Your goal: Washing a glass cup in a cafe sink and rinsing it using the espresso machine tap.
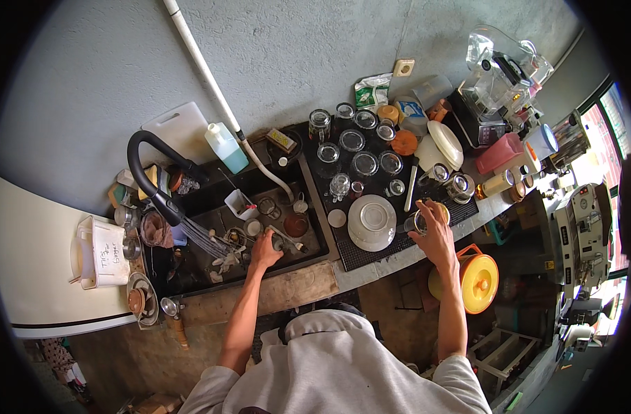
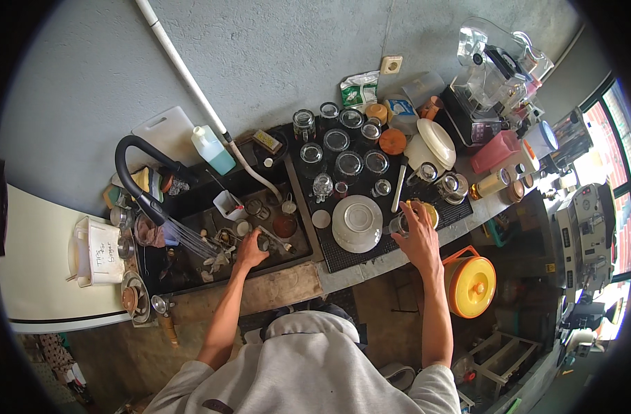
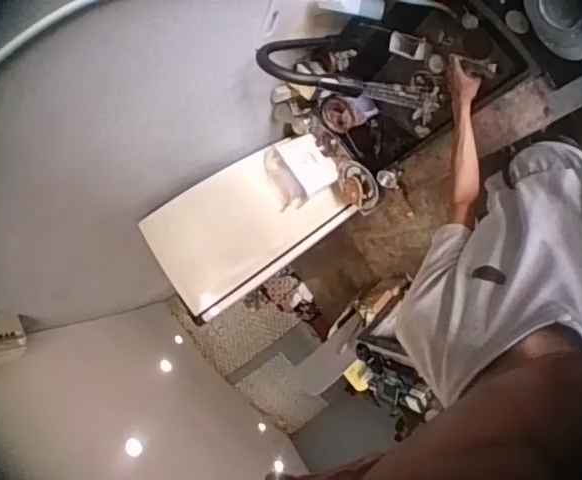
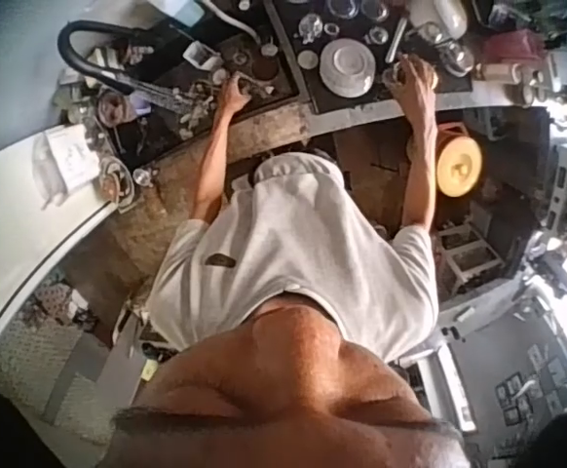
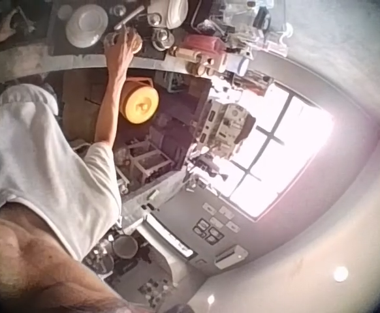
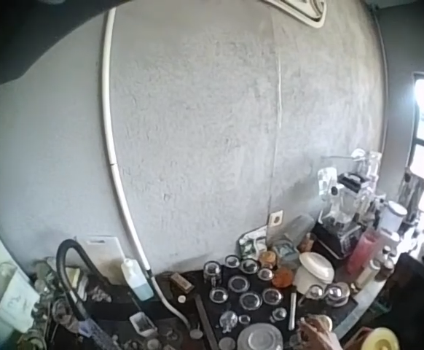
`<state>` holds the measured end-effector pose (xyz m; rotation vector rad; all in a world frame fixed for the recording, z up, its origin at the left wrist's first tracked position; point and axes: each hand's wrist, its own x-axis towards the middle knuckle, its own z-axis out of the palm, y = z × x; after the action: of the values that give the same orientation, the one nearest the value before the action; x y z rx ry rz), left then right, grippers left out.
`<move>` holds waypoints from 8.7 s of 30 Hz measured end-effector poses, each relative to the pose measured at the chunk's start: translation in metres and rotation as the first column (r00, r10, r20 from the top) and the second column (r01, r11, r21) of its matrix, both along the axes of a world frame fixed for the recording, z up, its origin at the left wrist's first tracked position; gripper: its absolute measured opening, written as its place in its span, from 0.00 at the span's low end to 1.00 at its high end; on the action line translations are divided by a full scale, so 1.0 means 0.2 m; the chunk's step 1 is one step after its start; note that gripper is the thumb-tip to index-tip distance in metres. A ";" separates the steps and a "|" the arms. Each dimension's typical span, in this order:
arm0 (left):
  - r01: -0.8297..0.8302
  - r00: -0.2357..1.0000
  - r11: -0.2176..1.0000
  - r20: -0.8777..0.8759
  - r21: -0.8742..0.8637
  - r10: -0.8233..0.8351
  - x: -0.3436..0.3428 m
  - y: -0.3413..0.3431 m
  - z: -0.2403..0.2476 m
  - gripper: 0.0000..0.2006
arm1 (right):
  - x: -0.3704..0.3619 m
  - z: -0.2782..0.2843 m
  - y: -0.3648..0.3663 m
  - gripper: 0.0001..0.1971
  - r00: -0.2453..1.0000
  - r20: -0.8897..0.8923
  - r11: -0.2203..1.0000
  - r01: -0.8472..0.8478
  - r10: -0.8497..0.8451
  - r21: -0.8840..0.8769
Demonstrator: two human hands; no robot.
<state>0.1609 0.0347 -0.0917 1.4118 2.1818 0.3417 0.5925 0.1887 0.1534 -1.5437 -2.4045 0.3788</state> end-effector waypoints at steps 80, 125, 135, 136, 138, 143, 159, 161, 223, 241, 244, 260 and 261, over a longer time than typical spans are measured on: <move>-0.521 0.725 0.651 0.689 0.552 -0.004 -0.89 -0.35 0.70 0.34 | -2.31 -0.69 -0.99 0.20 0.134 -0.450 0.233 -0.708 -0.883 -0.667; -0.461 0.018 0.865 0.973 -0.196 0.230 -0.94 -0.34 0.51 0.25 | -2.32 -0.30 -0.81 0.11 0.788 -0.615 0.999 0.040 -0.018 0.022; -0.544 0.133 0.839 0.987 -0.007 0.094 -0.98 -0.38 0.58 0.24 | -2.33 -0.51 -0.71 0.10 0.583 -0.766 0.899 -0.132 -0.271 -0.419; -0.541 0.225 0.834 0.974 0.106 0.022 -1.00 -0.41 0.63 0.23 | -2.36 -0.44 -0.77 0.14 0.388 -0.736 0.723 -0.214 -0.555 -0.657; -0.541 0.376 0.773 0.917 0.333 -0.132 -0.98 -0.41 0.63 0.27 | -2.31 -0.57 -0.71 0.17 0.354 -0.645 0.510 -0.407 -0.677 -0.758; -0.517 0.487 0.667 0.826 0.536 -0.285 -0.95 -0.41 0.69 0.35 | -2.29 -0.53 -0.81 0.25 0.303 -0.530 0.238 -0.646 -0.792 -0.725; -0.507 0.377 0.824 0.925 0.253 -0.052 -0.83 -0.18 0.56 0.36 | -2.42 -0.60 -0.97 0.33 0.167 -0.564 0.363 -0.613 -0.809 -0.702; -0.620 0.492 0.615 0.852 0.487 -0.179 -0.80 -0.22 0.69 0.40 | -2.46 -0.67 -0.96 0.31 0.130 -0.519 0.355 -0.590 -0.845 -0.725; -0.095 -0.211 0.956 0.944 -0.278 0.254 -0.76 -0.27 0.57 0.29 | -2.00 0.05 -0.70 0.31 0.899 -0.241 0.922 -0.385 0.365 -0.042; -0.523 -0.298 0.800 0.942 -0.294 0.152 -0.81 -0.27 0.36 0.15 | -1.98 0.14 -0.03 0.27 0.886 -0.309 0.936 -0.349 0.346 0.047; -0.513 -0.295 0.803 0.941 -0.303 0.166 -0.78 -0.28 0.34 0.14 | -2.06 0.09 0.24 0.29 0.915 -0.305 0.965 -0.244 0.263 0.097; -0.501 -0.185 0.806 0.949 -0.315 0.255 -0.75 -0.36 0.23 0.19 | -2.38 -0.30 0.75 0.34 0.974 -0.186 0.990 -0.112 0.126 0.081; -0.511 -0.188 0.799 0.948 -0.317 0.256 -0.75 -0.36 0.22 0.19 | -2.41 -0.28 0.73 0.33 0.977 -0.147 0.987 -0.147 0.155 0.064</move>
<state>0.0100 -0.0370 -0.0477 0.0407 1.0735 1.3619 0.1101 0.3349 0.0970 -1.2652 -2.3991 0.4433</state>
